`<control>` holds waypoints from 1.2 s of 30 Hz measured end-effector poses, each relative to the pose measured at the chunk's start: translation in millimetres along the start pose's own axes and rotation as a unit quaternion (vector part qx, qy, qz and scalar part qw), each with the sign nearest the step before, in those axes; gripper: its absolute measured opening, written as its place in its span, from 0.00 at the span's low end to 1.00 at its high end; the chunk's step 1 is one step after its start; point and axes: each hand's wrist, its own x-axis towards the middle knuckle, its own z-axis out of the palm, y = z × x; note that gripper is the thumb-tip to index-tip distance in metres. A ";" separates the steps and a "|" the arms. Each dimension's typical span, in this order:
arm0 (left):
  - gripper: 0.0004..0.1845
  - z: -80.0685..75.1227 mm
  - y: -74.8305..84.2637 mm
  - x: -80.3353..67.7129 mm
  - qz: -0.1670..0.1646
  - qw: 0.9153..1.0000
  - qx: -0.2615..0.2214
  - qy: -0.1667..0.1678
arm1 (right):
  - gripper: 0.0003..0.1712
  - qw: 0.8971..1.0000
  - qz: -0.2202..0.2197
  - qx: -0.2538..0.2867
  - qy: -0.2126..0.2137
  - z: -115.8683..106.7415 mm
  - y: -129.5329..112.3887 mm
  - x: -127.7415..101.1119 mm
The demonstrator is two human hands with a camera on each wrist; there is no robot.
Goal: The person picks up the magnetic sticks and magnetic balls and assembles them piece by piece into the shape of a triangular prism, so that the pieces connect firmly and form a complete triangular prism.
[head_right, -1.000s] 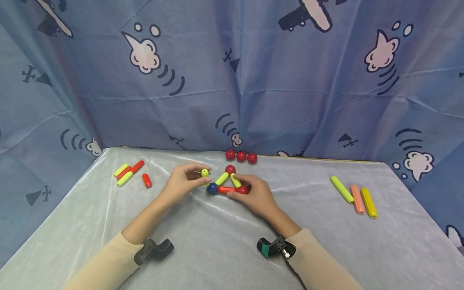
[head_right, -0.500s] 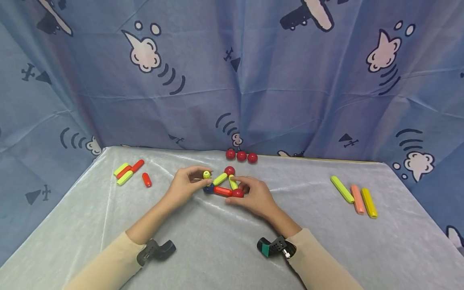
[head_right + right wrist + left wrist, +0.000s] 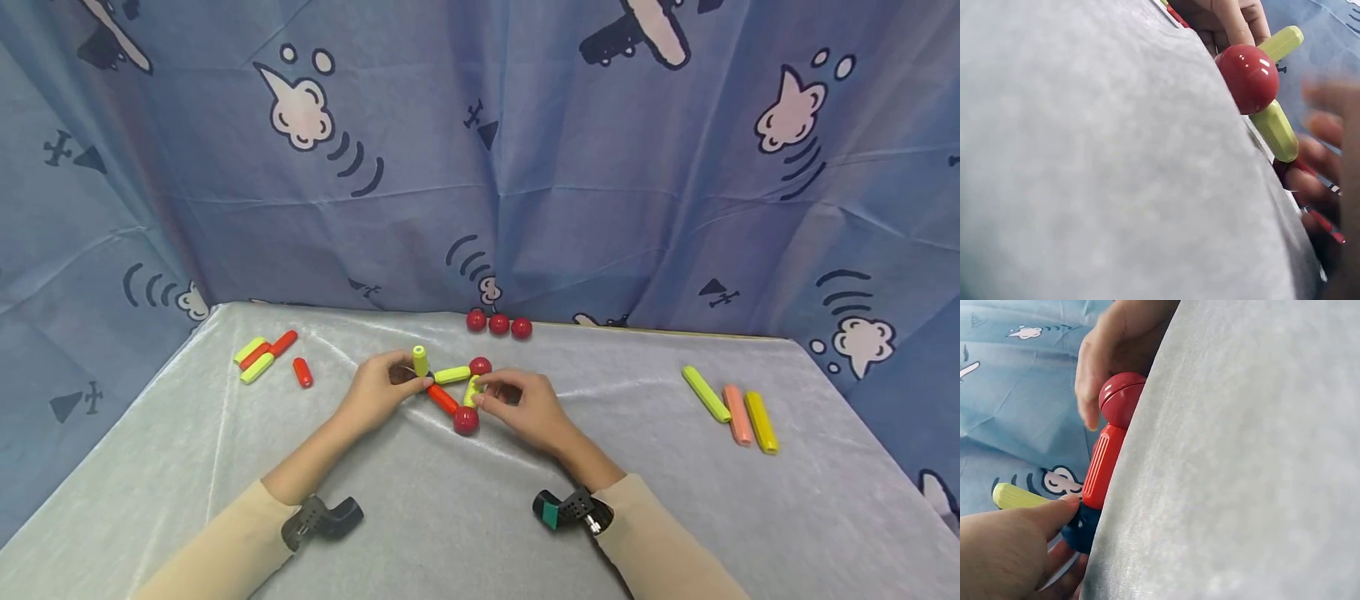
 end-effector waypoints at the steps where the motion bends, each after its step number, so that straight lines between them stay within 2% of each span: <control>1: 0.12 -0.1 -0.6 -0.2 0.002 1.000 0.000 -0.003 | 0.17 1.000 0.003 -0.005 0.018 0.1 0.0 0.8; 4: 0.13 0.0 -1.5 -0.3 0.006 1.000 -0.005 -0.007 | 0.28 0.999 0.005 -0.037 0.038 0.0 1.3 2.8; 7: 0.14 0.3 -1.1 -0.2 0.010 1.000 -0.006 -0.011 | 0.38 0.998 -0.012 -0.054 0.009 -0.5 1.8 3.8; 9: 0.15 0.8 -1.0 0.2 0.012 1.000 -0.006 -0.011 | 0.40 0.997 -0.025 -0.070 -0.006 -0.5 1.4 3.8; 16: 0.19 4.0 -5.8 1.7 -0.012 0.999 -0.043 0.023 | 0.34 0.997 -0.006 -0.083 0.000 1.1 -0.6 3.3; 19: 0.19 4.0 -6.0 1.8 -0.012 0.998 -0.051 0.028 | 0.31 0.996 -0.012 -0.086 -0.004 1.7 0.0 3.6; 22: 0.18 3.4 -5.4 1.8 -0.002 0.998 -0.063 0.022 | 0.30 0.996 -0.024 -0.086 -0.007 2.1 -0.1 3.7; 26: 0.21 2.2 -4.5 1.8 0.010 0.997 -0.074 -0.006 | 0.30 0.996 -0.031 -0.080 -0.006 2.2 -0.4 3.7; 29: 0.22 -0.4 -2.9 2.0 0.019 0.997 -0.067 -0.029 | 0.29 0.996 -0.031 -0.078 -0.001 2.4 -0.5 3.7; 31: 0.21 -4.8 -1.4 2.9 0.027 0.998 -0.046 -0.032 | 0.28 0.996 -0.025 -0.080 0.007 2.6 -0.3 3.5; 33: 0.19 -12.8 0.3 4.4 0.031 0.999 -0.019 -0.029 | 0.27 0.996 -0.014 -0.084 0.016 2.7 -0.5 3.4; 36: 0.15 -32.6 3.7 7.9 0.029 0.999 0.024 -0.028 | 0.26 0.996 0.002 -0.089 0.023 2.5 -0.8 3.4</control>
